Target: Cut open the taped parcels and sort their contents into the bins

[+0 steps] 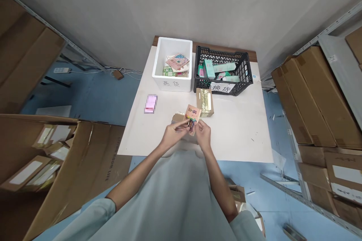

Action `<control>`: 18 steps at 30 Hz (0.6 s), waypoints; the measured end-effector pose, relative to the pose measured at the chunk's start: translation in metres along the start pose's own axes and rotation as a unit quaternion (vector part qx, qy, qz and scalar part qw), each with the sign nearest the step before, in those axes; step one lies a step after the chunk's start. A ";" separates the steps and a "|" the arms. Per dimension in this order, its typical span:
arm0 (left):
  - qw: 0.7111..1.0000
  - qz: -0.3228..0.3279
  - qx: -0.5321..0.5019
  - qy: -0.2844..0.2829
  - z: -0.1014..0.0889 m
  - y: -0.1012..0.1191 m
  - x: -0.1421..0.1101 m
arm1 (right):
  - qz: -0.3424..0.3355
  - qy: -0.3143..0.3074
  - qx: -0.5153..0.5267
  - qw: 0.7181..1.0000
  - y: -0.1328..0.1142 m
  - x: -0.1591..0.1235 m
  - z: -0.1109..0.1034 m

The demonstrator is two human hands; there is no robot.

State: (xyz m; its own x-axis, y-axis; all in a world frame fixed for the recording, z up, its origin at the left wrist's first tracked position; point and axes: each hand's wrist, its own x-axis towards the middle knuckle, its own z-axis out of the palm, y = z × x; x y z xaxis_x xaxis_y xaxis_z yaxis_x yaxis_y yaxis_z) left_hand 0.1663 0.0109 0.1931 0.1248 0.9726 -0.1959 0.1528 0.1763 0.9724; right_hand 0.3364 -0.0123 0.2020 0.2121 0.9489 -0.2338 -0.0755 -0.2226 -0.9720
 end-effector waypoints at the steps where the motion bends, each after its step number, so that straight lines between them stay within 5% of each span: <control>1: 1.000 0.004 -0.005 0.016 -0.009 0.003 0.005 | 0.014 -0.013 0.021 1.000 -0.006 0.001 -0.006; 3: 0.999 0.001 -0.023 0.035 -0.028 0.012 0.013 | 0.032 -0.034 0.053 0.997 -0.018 0.000 -0.017; 6: 0.997 -0.038 -0.068 -0.027 -0.050 0.025 0.017 | 0.034 -0.046 0.064 0.996 -0.034 -0.005 -0.026; 11: 0.991 -0.055 -0.109 -0.049 -0.061 0.034 0.009 | 0.031 -0.065 0.047 0.996 -0.042 -0.006 -0.025; 18: 0.972 -0.189 -0.116 -0.076 -0.064 -0.003 0.005 | 0.112 -0.104 -0.020 0.988 0.022 0.013 -0.015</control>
State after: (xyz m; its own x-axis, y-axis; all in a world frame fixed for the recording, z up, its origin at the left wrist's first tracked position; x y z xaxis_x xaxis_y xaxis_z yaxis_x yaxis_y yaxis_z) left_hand 0.1035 0.0247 0.1975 0.2492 0.8015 -0.5436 -0.0076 0.5629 0.8265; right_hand 0.3518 -0.0077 0.1772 -0.0115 0.8992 -0.4374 -0.0584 -0.4373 -0.8974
